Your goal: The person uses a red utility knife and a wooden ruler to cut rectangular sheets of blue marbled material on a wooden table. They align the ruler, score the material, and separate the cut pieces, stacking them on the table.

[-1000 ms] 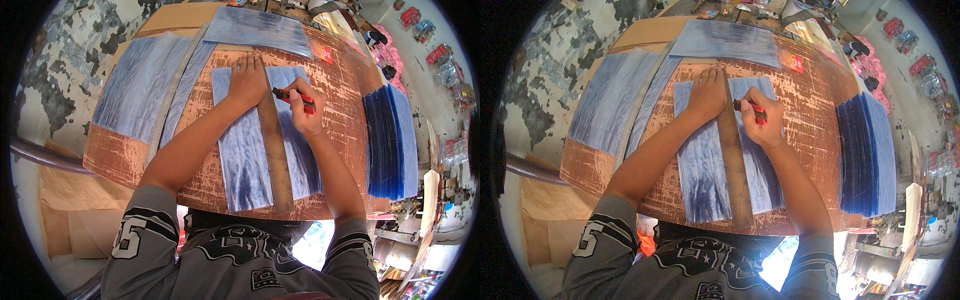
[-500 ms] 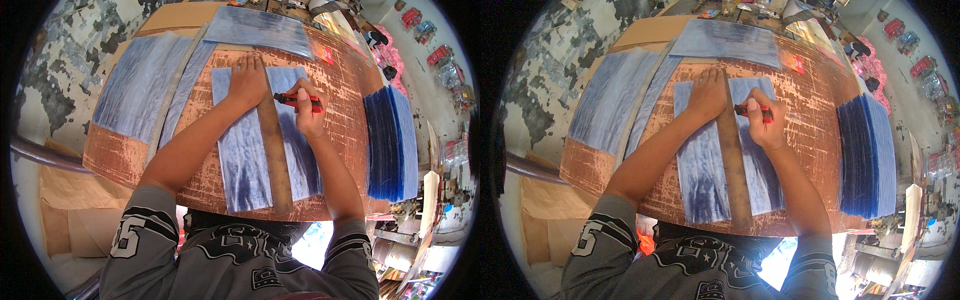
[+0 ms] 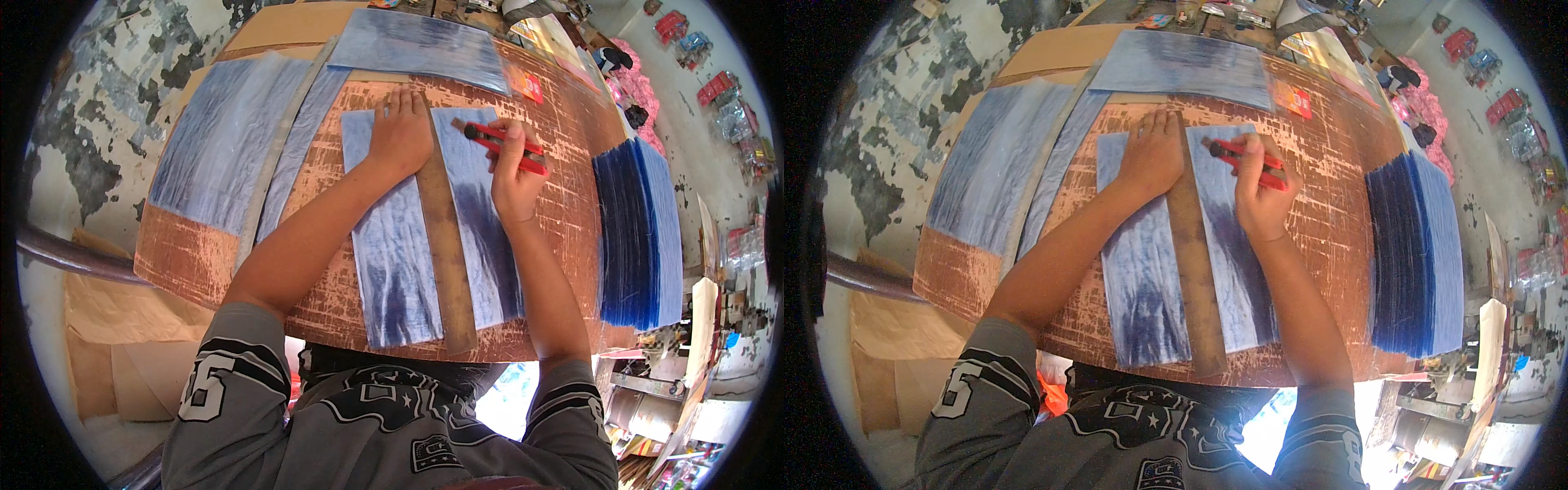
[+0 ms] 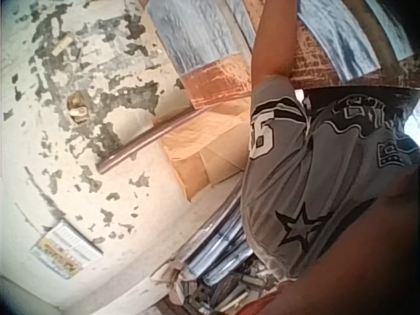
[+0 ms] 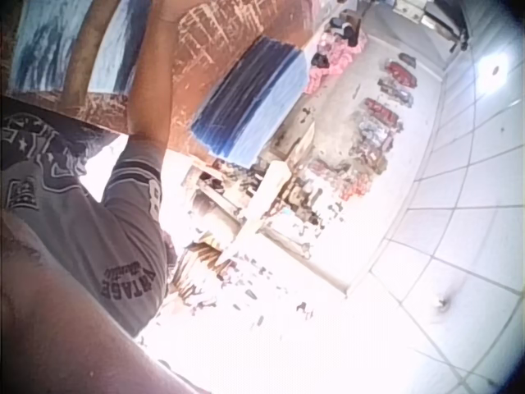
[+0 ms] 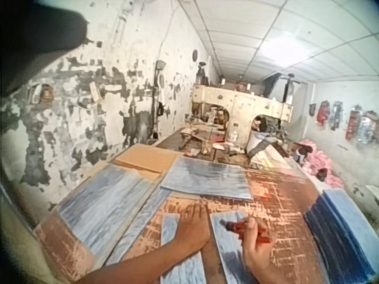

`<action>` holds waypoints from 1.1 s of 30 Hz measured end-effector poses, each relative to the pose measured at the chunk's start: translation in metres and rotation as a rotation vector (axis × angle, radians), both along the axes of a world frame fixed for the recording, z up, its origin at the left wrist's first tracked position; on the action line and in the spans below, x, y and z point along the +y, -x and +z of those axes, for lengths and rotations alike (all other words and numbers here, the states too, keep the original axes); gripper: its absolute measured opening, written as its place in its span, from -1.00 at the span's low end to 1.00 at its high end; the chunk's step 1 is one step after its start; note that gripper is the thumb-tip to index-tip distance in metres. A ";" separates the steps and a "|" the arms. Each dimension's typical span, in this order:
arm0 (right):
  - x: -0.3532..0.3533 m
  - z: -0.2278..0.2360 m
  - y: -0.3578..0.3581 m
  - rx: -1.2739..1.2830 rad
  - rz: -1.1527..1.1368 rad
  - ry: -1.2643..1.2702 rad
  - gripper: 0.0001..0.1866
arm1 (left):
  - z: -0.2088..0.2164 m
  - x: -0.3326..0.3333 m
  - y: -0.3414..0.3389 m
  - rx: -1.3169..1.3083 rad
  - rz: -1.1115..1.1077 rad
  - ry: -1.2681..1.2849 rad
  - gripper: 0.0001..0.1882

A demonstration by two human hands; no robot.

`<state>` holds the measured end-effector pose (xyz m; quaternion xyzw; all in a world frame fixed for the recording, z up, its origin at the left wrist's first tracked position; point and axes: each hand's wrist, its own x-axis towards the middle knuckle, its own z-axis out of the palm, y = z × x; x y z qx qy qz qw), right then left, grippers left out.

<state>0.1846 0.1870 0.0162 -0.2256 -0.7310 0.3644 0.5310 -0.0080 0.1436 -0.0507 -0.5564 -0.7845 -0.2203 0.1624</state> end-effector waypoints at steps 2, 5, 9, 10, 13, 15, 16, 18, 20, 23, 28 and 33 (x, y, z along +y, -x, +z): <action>-0.001 0.002 0.006 -0.019 0.012 0.001 -0.71 | 0.000 0.000 0.000 0.011 0.002 0.003 -0.36; 0.006 -0.002 0.011 -0.095 0.022 -0.048 -0.77 | 0.001 0.000 -0.001 0.015 0.003 0.005 -0.36; 0.005 -0.006 0.017 -0.170 0.068 0.004 -0.77 | 0.002 0.000 0.000 0.006 -0.006 -0.004 -0.35; 0.005 -0.007 0.018 -0.182 0.065 -0.007 -0.77 | 0.002 0.000 -0.001 0.002 -0.007 -0.010 -0.35; 0.008 -0.009 0.020 -0.198 0.077 -0.010 -0.75 | 0.004 -0.001 -0.001 -0.019 -0.018 -0.006 -0.36; 0.008 -0.008 0.021 -0.196 0.095 0.012 -0.74 | 0.005 -0.003 -0.002 -0.019 -0.013 -0.001 -0.36; 0.008 -0.007 0.021 -0.192 0.106 0.030 -0.73 | 0.007 -0.003 -0.003 -0.021 -0.011 0.002 -0.36; 0.008 -0.007 0.022 -0.181 0.126 0.051 -0.73 | 0.010 -0.004 -0.004 -0.027 -0.014 0.020 -0.35; 0.010 -0.010 0.023 -0.165 0.148 0.059 -0.73 | 0.010 -0.004 -0.004 -0.029 -0.014 0.027 -0.35; 0.010 -0.011 0.025 -0.193 0.153 0.039 -0.73 | 0.008 -0.004 -0.003 -0.025 -0.009 0.016 -0.36; 0.008 -0.009 0.025 -0.235 0.135 0.011 -0.71 | 0.007 -0.003 -0.002 -0.034 -0.021 0.000 -0.35; 0.009 -0.010 0.025 -0.238 0.143 0.011 -0.72 | 0.006 -0.002 -0.002 -0.003 -0.006 -0.004 -0.36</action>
